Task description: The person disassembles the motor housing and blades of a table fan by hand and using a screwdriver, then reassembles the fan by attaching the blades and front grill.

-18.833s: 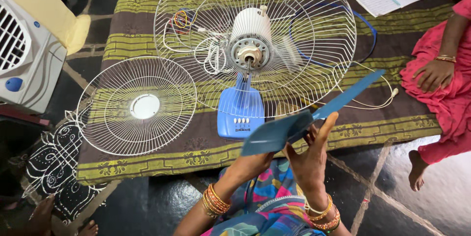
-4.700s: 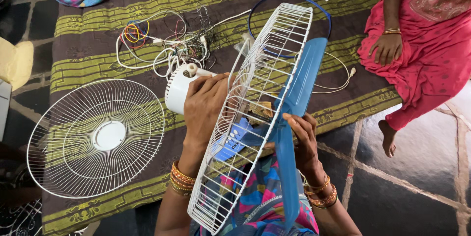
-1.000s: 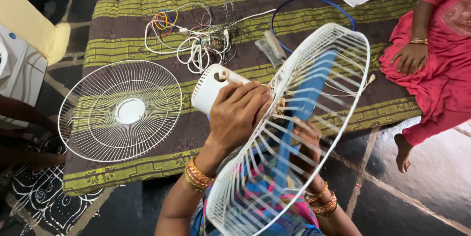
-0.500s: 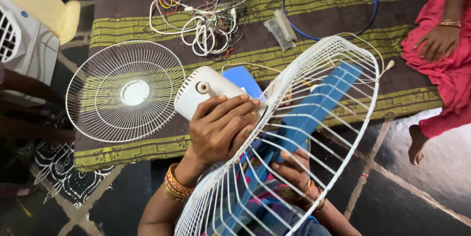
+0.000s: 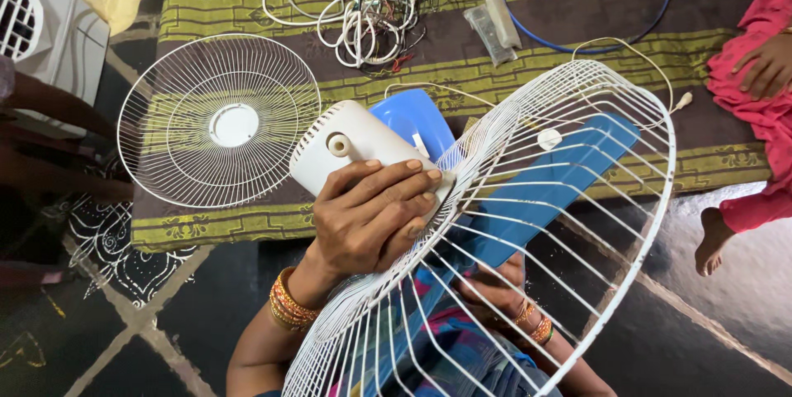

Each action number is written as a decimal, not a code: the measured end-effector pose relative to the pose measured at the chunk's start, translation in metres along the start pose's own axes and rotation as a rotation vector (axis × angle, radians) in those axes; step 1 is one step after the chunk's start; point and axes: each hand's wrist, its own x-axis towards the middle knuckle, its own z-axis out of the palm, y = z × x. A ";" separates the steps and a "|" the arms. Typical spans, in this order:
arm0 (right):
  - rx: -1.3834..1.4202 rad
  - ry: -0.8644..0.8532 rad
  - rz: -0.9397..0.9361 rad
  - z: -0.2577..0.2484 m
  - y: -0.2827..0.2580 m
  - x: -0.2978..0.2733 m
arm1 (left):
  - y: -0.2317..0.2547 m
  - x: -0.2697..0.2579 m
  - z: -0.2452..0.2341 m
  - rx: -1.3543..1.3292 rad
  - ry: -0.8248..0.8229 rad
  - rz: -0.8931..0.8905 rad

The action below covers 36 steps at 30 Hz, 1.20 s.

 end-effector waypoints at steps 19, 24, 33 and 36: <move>-0.154 0.100 0.175 0.021 0.010 -0.057 | 0.001 -0.002 -0.001 -0.021 0.021 0.002; -0.177 0.066 0.255 0.021 0.010 -0.096 | 0.004 -0.004 0.000 -0.014 0.015 0.035; -0.197 0.070 0.240 0.009 0.008 -0.085 | 0.007 -0.006 0.006 0.016 0.019 0.078; -0.177 0.044 0.255 0.001 0.000 -0.087 | 0.007 -0.010 0.009 0.020 0.014 0.087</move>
